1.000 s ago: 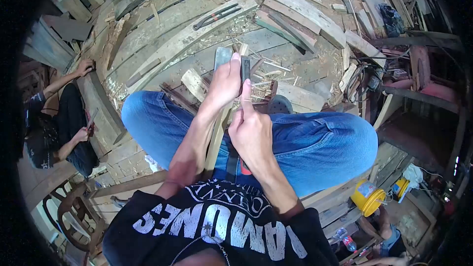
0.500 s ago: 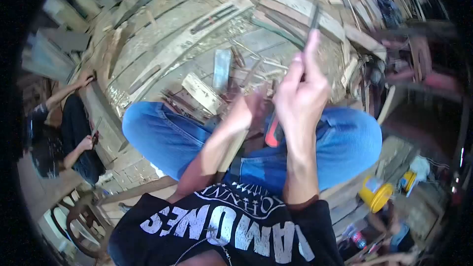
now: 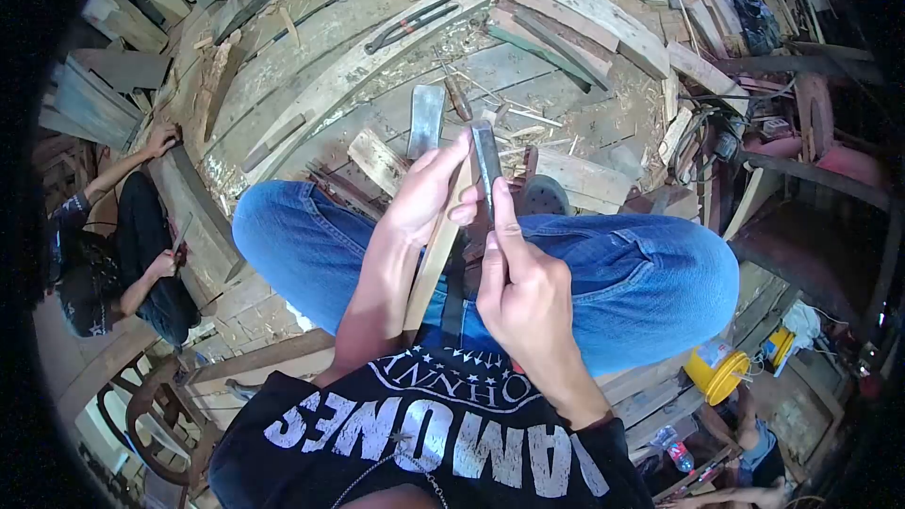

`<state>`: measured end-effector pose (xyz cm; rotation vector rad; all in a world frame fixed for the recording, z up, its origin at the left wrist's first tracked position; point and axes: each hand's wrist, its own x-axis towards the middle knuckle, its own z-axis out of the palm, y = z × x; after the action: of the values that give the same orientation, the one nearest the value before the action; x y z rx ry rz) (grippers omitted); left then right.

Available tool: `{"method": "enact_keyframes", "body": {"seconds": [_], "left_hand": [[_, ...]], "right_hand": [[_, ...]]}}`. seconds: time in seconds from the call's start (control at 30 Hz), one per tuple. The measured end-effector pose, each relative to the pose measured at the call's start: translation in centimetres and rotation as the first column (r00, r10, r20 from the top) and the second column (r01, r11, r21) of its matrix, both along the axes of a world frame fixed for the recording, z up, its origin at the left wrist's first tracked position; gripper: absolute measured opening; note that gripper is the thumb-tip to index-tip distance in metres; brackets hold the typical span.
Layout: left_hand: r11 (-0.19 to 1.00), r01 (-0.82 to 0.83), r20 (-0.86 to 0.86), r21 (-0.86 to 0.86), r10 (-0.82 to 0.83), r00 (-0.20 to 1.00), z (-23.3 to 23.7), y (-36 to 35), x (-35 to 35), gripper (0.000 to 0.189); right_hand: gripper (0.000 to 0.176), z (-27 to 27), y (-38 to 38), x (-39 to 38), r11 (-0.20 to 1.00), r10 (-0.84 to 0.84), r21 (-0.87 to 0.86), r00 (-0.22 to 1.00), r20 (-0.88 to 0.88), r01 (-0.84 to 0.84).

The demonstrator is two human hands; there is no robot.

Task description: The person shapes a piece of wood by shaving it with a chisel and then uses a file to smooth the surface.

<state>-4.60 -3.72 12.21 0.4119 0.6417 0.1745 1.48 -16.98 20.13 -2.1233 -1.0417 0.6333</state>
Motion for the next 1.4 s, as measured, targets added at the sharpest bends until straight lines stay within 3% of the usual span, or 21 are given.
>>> {"method": "enact_keyframes", "body": {"seconds": [0.3, 0.47, 0.53, 0.63, 0.73, 0.8, 0.87, 0.93, 0.97, 1.0, 1.03, 1.07, 1.13, 1.2, 1.27, 1.33, 1.4], "left_hand": [[0.998, -0.038, -0.071, 0.041, 0.04, 0.997, 0.3, 0.3, 0.1, 0.038], [0.965, 0.066, -0.206, 0.252, -0.013, 0.978, -1.6, -0.3, 0.7, 0.043], [0.953, 0.094, -0.284, 0.29, -0.009, 0.959, -2.0, -0.5, 0.8, 0.048], [0.796, 0.194, -0.44, 0.573, 0.099, 0.892, -4.4, -0.3, 0.9, 0.055], [0.724, 0.247, -0.516, 0.643, 0.172, 0.839, -3.8, 0.0, 0.9, 0.058], [0.703, 0.279, -0.536, 0.654, 0.171, 0.826, -3.5, 0.5, 0.8, 0.06], [0.711, 0.358, -0.576, 0.606, 0.081, 0.813, -3.0, 0.7, 0.9, 0.065], [0.726, 0.291, -0.521, 0.623, 0.107, 0.847, -4.1, -0.5, 1.3, 0.065], [0.7, 0.39, -0.557, 0.598, 0.013, 0.83, -4.1, -2.1, 1.9, 0.064], [0.657, 0.495, -0.599, 0.568, -0.082, 0.796, -4.3, -3.4, 1.6, 0.063], [0.683, 0.505, -0.562, 0.527, -0.166, 0.81, -5.2, -4.4, 0.8, 0.059], [0.672, 0.507, -0.558, 0.54, -0.165, 0.813, -4.6, -3.3, 1.2, 0.059], [0.91, 0.233, -0.443, 0.343, -0.062, 0.895, -2.8, -2.9, 1.2, 0.054], [0.939, 0.192, -0.324, 0.285, -0.094, 0.941, -2.9, -2.0, 1.3, 0.052], [0.968, 0.138, -0.224, 0.207, -0.091, 0.97, -2.4, -1.4, 0.6, 0.051], [0.981, 0.118, -0.186, 0.154, -0.089, 0.978, -1.9, -0.9, 0.7, 0.05], [0.996, 0.082, -0.06, -0.028, -0.083, 0.995, -1.8, -0.5, 0.8, 0.048]], "right_hand": [[0.055, -1.5, -0.8, -0.8, 0.997, 0.049, -0.055, 0.997, 0.053, -0.047], [0.056, -2.7, -0.1, -1.6, 0.99, 0.031, -0.143, 0.994, 0.103, -0.016], [0.056, -3.7, 0.2, -1.8, 0.996, 0.021, -0.093, 0.996, 0.091, -0.012], [0.059, -4.9, 0.9, -1.9, 0.997, 0.004, -0.082, 0.999, 0.045, 0.0], [0.067, -5.1, 1.8, -1.9, 0.993, -0.006, -0.116, 1.0, -0.021, 0.004], [0.06, -5.8, 1.9, -2.1, 0.998, -0.018, -0.056, 1.0, 0.002, 0.018], [0.06, -6.0, 2.1, -2.3, 0.999, -0.031, -0.044, 0.999, 0.028, 0.032], [0.057, -6.8, 2.7, -1.1, 0.999, -0.038, -0.005, 0.979, 0.198, 0.04], [0.056, -6.5, 3.8, 0.4, 0.997, -0.079, 0.036, 0.957, 0.281, 0.071], [0.052, -0.8, 6.1, 3.0, 0.919, -0.34, -0.233, 0.938, -0.058, 0.319], [0.05, -1.4, 5.1, 5.7, 0.937, -0.348, -0.038, 0.937, -0.039, 0.347], [0.049, -2.9, 4.9, 4.8, 0.929, -0.37, 0.108, 0.904, 0.215, 0.354], [0.049, -3.3, 2.9, 4.0, 0.969, -0.242, 0.123, 0.935, 0.258, 0.216], [0.049, -2.9, 2.2, 4.2, 0.968, -0.246, 0.094, 0.947, 0.206, 0.231], [0.049, -3.1, 1.5, 3.7, 0.941, -0.329, 0.089, 0.944, 0.023, 0.326], [0.049, -2.3, 1.1, 2.7, 0.951, -0.303, 0.049, 0.953, -0.026, 0.304], [0.048, -1.9, 0.5, 2.0, 0.986, -0.161, -0.042, 0.987, 0.03, 0.162]]}}
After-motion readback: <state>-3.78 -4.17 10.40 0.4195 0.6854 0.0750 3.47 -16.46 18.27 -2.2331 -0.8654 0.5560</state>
